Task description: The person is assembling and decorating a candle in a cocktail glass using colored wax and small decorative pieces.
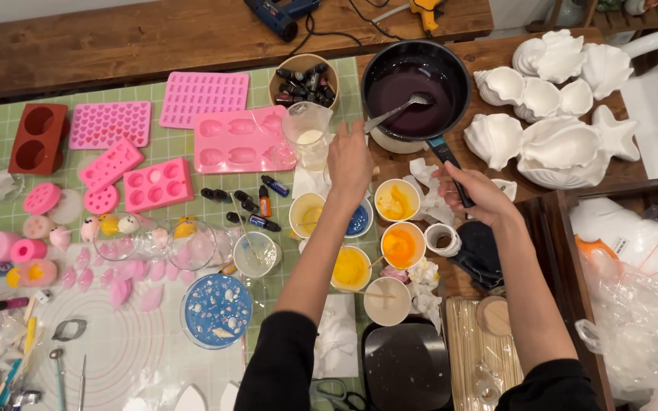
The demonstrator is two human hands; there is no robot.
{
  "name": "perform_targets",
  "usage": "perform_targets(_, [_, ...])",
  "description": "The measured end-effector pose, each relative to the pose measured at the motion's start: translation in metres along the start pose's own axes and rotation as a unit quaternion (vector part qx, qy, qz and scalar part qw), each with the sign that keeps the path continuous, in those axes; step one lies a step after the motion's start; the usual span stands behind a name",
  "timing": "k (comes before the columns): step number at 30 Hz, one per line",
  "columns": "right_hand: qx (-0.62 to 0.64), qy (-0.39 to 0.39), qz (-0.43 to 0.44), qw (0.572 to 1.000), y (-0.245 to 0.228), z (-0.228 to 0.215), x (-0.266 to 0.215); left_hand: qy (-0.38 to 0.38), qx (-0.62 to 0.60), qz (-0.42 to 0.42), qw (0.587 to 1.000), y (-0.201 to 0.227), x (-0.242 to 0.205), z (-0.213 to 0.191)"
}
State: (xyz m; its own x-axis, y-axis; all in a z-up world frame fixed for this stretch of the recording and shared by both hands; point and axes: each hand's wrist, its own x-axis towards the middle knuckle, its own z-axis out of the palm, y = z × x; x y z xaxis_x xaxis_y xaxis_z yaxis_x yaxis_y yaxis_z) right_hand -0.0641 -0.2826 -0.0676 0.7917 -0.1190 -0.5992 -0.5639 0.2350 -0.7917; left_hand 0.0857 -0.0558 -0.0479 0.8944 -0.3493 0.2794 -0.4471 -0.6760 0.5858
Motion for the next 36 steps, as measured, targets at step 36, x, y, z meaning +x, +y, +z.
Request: perform_targets(36, [0.064, 0.061, -0.067, 0.994, -0.001, 0.041, -0.023, 0.038, -0.194, -0.071, 0.978, 0.002, 0.034, -0.012])
